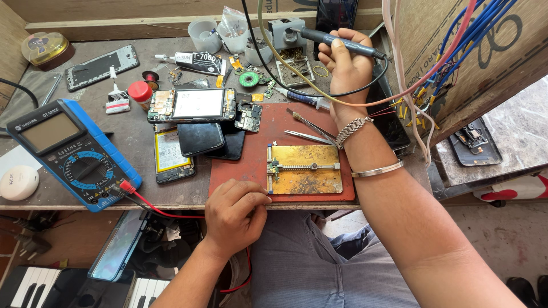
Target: The person solders a small circuit board held in a clamp jig on a workbench, using a soldering iron in one hand and tweezers in the other to position and work on board components. They then set the iron down, reach for a spool of solder wire, and resume soldering the board.
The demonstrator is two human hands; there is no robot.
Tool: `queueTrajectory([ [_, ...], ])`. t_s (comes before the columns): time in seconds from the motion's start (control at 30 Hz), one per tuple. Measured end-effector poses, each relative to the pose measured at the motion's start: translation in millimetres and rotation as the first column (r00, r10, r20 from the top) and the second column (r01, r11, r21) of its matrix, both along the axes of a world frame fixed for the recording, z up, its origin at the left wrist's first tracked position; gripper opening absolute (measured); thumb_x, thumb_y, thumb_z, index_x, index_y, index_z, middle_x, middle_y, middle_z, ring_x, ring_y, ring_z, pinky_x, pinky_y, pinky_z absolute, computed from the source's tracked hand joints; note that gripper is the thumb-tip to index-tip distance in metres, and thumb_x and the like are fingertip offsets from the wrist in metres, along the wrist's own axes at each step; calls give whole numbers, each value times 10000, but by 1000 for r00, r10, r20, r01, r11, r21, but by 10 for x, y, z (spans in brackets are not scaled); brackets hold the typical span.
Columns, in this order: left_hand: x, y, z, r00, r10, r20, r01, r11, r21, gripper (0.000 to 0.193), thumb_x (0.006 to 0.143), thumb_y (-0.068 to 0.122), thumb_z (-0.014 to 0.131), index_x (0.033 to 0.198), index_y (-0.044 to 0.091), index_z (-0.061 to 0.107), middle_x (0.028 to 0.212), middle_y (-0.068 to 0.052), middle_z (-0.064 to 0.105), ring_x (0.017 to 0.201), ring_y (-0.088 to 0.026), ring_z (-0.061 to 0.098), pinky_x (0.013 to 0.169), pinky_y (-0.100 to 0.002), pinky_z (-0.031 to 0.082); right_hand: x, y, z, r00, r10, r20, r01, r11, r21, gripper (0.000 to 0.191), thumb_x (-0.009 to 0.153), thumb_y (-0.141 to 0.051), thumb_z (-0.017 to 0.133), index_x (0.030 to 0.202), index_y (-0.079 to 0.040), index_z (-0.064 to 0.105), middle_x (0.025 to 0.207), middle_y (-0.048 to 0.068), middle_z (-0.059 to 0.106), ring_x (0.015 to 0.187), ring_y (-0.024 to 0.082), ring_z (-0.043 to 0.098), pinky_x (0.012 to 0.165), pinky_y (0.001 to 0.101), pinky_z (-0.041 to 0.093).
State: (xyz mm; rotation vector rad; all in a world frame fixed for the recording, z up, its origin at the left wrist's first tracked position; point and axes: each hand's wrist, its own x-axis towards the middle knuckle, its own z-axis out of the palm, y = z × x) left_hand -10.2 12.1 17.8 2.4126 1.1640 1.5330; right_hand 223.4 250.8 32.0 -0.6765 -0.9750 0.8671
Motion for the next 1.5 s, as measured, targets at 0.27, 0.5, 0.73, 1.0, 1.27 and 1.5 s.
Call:
queueTrajectory([
  [0.27,3,-2,-10,1000,0,0,0,1000,-3,145,721,-5,709,813,104,681,867,-11,700,750,-222,650,678,-357,500,-33,-102,29,939,-132,318,78,981,176,148,1091,-65,601,1224,-1,586,1129,98,694,992,135,727,887,266,623],
  [0.5,-5,-1,-12,1000,0,1,0,1000,-3,145,719,-5,708,812,103,680,866,-9,700,752,-220,651,678,-356,502,-128,-310,161,758,-347,552,194,928,318,196,1075,-43,629,1258,-19,564,1176,69,687,976,114,671,836,259,570],
  [0.73,2,3,-12,1000,-1,3,1,1000,3,146,720,-5,708,813,104,679,868,-9,698,757,-222,654,682,-356,502,-152,-398,239,721,-377,581,201,917,345,194,1083,-47,623,1269,-33,569,1123,75,662,959,119,655,852,285,570],
  [1.0,5,-4,-13,1000,6,2,-6,1000,-1,150,716,-4,710,812,107,680,866,-6,696,754,-218,651,684,-358,502,-97,-288,152,803,-358,476,196,913,357,191,1107,-60,603,1275,-18,521,1248,124,680,1097,148,678,948,286,580],
  [1.27,6,-2,-15,1000,1,4,-1,1000,3,153,720,-5,710,818,108,679,871,-7,694,758,-221,650,686,-359,500,-52,-223,103,857,-313,409,171,922,347,184,1117,-53,588,1267,4,500,1261,155,665,1085,139,651,981,284,570],
  [1.5,2,-2,-22,1000,4,2,-4,1000,-1,156,720,-6,709,822,109,677,874,-7,695,758,-222,648,687,-361,499,-57,-246,108,850,-334,408,198,919,340,216,1105,-65,595,1283,-9,486,1245,145,672,1078,143,660,955,286,573],
])
